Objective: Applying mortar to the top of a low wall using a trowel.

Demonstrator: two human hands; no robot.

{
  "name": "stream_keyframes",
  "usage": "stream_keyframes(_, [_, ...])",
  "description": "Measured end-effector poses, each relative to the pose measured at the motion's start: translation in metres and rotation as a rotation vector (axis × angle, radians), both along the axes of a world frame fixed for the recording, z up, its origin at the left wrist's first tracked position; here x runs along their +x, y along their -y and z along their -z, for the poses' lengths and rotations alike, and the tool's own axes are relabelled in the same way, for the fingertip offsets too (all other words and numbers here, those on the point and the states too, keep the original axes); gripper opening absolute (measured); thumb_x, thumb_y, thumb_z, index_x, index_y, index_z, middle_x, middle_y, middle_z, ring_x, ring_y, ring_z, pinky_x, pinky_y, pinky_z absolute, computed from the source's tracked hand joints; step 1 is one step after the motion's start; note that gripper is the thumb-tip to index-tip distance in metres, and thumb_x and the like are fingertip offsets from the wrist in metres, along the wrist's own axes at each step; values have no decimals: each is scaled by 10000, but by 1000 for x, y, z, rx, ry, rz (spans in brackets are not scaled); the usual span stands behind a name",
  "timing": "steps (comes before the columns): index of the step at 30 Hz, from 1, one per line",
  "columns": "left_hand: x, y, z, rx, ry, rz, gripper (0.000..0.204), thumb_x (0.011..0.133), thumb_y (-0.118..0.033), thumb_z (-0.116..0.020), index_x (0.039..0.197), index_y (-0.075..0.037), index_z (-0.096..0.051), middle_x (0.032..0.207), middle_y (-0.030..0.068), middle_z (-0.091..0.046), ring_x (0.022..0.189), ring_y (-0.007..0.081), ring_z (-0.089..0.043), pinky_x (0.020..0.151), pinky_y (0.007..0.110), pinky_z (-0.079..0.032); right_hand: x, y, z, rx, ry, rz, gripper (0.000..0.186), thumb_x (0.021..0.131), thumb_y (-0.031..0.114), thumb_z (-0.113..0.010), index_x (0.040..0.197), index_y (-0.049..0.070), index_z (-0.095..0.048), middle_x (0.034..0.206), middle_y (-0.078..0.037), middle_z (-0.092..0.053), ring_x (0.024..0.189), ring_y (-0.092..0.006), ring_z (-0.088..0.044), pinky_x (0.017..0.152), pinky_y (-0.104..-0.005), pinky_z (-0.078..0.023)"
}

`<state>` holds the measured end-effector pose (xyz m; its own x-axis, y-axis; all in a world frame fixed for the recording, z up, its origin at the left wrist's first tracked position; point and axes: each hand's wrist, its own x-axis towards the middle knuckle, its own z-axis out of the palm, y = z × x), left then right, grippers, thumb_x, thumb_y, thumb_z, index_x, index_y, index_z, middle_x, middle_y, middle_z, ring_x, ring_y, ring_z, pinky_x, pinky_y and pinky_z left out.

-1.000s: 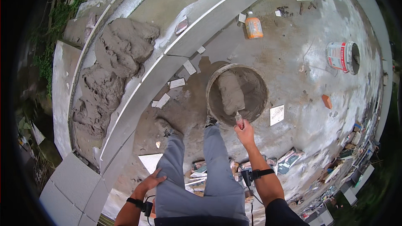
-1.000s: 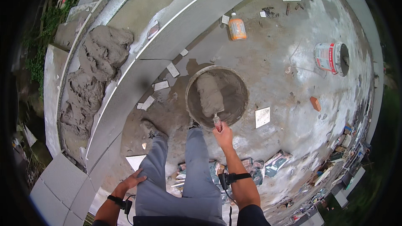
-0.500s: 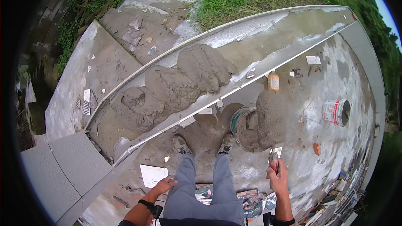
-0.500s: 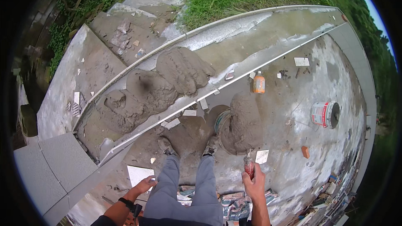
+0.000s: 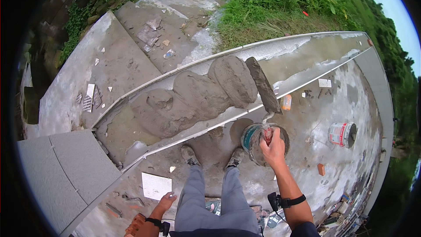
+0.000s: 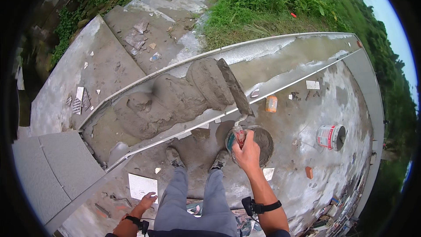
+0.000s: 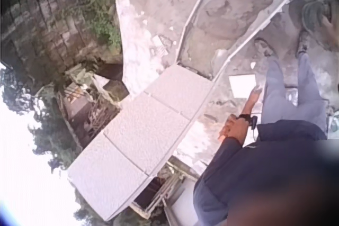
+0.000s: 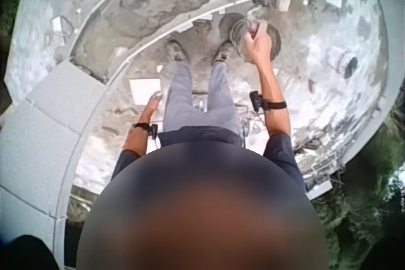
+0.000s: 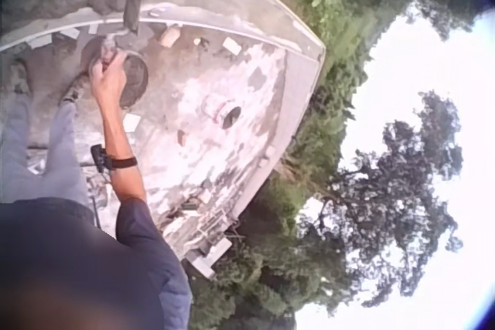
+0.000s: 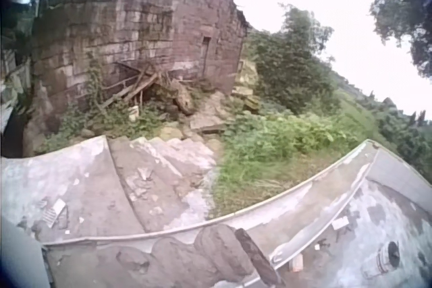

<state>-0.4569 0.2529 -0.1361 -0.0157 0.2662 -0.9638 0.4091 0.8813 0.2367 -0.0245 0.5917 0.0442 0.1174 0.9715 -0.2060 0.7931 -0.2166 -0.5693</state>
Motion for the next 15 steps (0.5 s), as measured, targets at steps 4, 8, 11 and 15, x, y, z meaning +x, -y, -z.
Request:
stream_keyframes(4, [32, -10, 8, -138, 63, 130, 680, 872, -447, -625, 1387, -38, -453, 1263, 219, -591, 1201, 308, -549, 1018, 343, -411, 83, 73, -38, -74, 56, 117, 355, 793, 147, -630, 1080, 35, -455, 729, -207, -615, 699, -431, -617, 633, -466, -472])
stream_keyframes(8, [85, -61, -11, -237, 215, 405, 921, 852, -569, -599, 1489, -16, -230, 1418, 250, -431, 1322, 334, -428, 1089, 343, -337, 177, 123, -42, -298, 239, 167, 278, 783, 160, -625, 998, 32, -504, 712, -192, -619, 676, -399, -626, 633, -465, -478])
stream_keyframes(11, [108, -63, -11, -331, 266, 590, 1068, 830, -615, -604, 1508, 7, -63, 1491, 275, -304, 1374, 350, -350, 1119, 337, -294, 240, 133, 24, -504, 537, -68, 232, 816, 213, -600, 942, 31, -531, 750, -201, -649, 714, -374, -655, 663, -476, -503])
stream_keyframes(15, [122, -49, 22, -398, 273, 624, 1162, 801, -632, -628, 1513, -18, 55, 1504, 291, -266, 1392, 375, -308, 1133, 345, -264, 314, 106, 176, -703, 730, -268, 180, 900, 180, -562, 978, 21, -594, 850, -193, -692, 819, -362, -685, 694, -464, -535])
